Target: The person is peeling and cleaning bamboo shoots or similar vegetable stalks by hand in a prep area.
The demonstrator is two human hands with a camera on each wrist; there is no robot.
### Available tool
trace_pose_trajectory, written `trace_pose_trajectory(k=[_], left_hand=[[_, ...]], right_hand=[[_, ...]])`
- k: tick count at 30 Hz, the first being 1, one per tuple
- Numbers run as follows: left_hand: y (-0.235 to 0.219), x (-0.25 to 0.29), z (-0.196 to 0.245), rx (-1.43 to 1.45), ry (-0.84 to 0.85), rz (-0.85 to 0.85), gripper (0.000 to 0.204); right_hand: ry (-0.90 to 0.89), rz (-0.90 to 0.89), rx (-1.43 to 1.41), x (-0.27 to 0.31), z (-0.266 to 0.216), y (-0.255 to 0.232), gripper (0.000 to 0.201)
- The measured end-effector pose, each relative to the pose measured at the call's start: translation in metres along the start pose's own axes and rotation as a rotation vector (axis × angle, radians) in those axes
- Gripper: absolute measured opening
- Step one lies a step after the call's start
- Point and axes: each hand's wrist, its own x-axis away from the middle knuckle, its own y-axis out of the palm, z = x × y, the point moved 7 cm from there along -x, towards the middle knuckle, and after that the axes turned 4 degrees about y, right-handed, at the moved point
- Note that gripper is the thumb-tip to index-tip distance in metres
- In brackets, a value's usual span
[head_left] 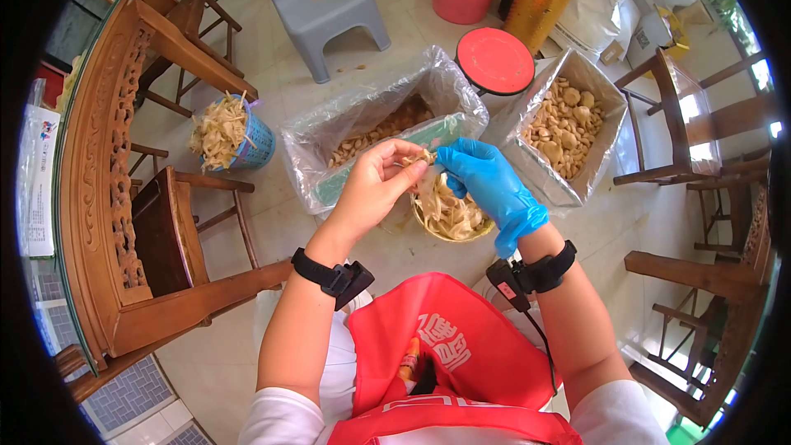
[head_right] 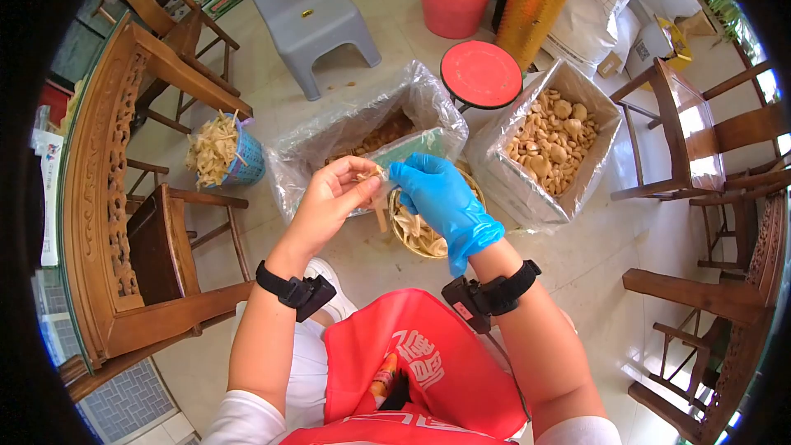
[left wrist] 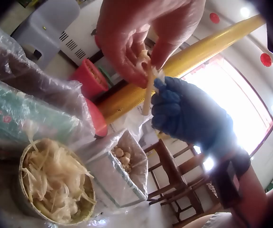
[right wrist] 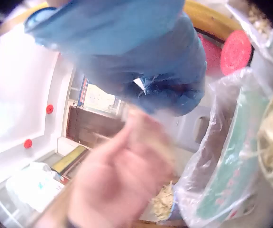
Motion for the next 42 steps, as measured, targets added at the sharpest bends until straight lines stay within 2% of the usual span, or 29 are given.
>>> trace_pose_trajectory(k=[1, 2, 4, 5, 7, 8, 10, 13, 15, 16, 20, 23, 25, 27, 28, 29, 31, 32, 33, 35, 37, 39, 41, 42], left_hand=[[-0.003, 0.000, -0.002, -0.014, -0.023, 0.041, 0.026], [-0.002, 0.000, -0.005, -0.014, -0.024, 0.040, 0.026], [0.004, -0.002, -0.020, -0.024, -0.037, 0.008, 0.032], [0.008, -0.002, -0.026, -0.021, -0.037, 0.006, 0.032], [0.018, 0.000, -0.036, -0.044, -0.030, 0.023, 0.046], [0.025, 0.006, -0.031, -0.059, -0.123, 0.059, 0.060], [0.029, 0.005, -0.042, -0.144, -0.107, 0.004, 0.062], [0.031, 0.002, -0.046, -0.285, -0.090, -0.077, 0.063], [0.027, 0.003, -0.045, -0.342, -0.226, -0.062, 0.059], [0.026, 0.003, -0.045, -0.342, -0.226, -0.064, 0.059], [0.018, 0.001, -0.041, -0.444, -0.127, -0.017, 0.052], [0.016, 0.004, -0.042, -0.583, -0.070, -0.026, 0.048], [0.015, 0.011, -0.040, -0.675, -0.033, -0.039, 0.046], [0.023, 0.022, -0.033, -0.925, 0.098, -0.117, 0.044], [0.025, 0.028, -0.033, -0.942, 0.133, -0.117, 0.041], [0.026, 0.033, -0.030, -0.937, 0.135, -0.111, 0.041], [0.032, 0.044, -0.035, -1.141, -0.008, -0.272, 0.038], [0.032, 0.048, -0.037, -1.185, -0.023, -0.294, 0.035], [0.030, 0.051, -0.038, -1.173, -0.023, -0.278, 0.035], [0.028, 0.057, -0.043, -1.222, -0.028, -0.329, 0.033], [0.023, 0.059, -0.036, -1.231, 0.002, -0.274, 0.031], [0.012, 0.058, -0.024, -1.312, -0.009, -0.167, 0.030], [0.002, 0.056, -0.021, -1.311, 0.008, -0.119, 0.029], [-0.006, 0.056, -0.020, -1.304, -0.037, -0.093, 0.029]], right_hand=[[-0.019, 0.112, 0.132, 0.001, -0.001, -0.007, 0.024], [-0.018, 0.112, 0.132, 0.000, 0.001, -0.010, 0.024], [0.018, 0.159, 0.389, -0.003, 0.009, -0.024, 0.030], [0.019, 0.162, 0.390, -0.003, 0.012, -0.029, 0.030], [-0.077, 0.162, 0.618, 0.000, 0.009, -0.034, 0.029], [-0.075, 0.164, 0.620, 0.003, 0.008, -0.036, 0.029], [-0.164, 0.228, 0.838, 0.013, -0.002, -0.037, 0.033], [-0.140, 0.265, 0.921, 0.015, -0.005, -0.042, 0.035], [-0.172, 0.283, 0.918, 0.016, -0.006, -0.044, 0.036], [-0.205, 0.298, 0.915, 0.017, -0.008, -0.044, 0.037], [-0.093, 0.298, 0.834, 0.013, -0.004, -0.047, 0.035], [-0.024, 0.265, 0.952, 0.010, 0.001, -0.046, 0.034], [-0.196, 0.292, 1.213, 0.005, 0.001, -0.044, 0.034], [-0.188, 0.253, 1.200, 0.000, 0.008, -0.045, 0.033], [-0.179, 0.213, 1.189, -0.003, 0.012, -0.044, 0.034], [-0.181, 0.211, 1.197, -0.006, 0.020, -0.043, 0.034], [-0.314, 0.315, 0.987, -0.007, 0.027, -0.041, 0.035], [-0.225, 0.276, 0.991, -0.005, 0.024, -0.032, 0.045], [-0.228, 0.266, 1.008, -0.009, 0.019, -0.027, 0.045], [0.236, 0.076, 1.045, -0.020, 0.044, -0.026, 0.058], [0.189, 0.105, 1.120, -0.032, 0.071, -0.030, 0.065], [-0.247, 0.382, 0.860, -0.043, 0.082, -0.045, 0.068], [-0.277, 0.413, 0.936, -0.057, 0.073, -0.038, 0.069], [-0.290, 0.391, 0.937, -0.065, 0.065, -0.030, 0.070]])
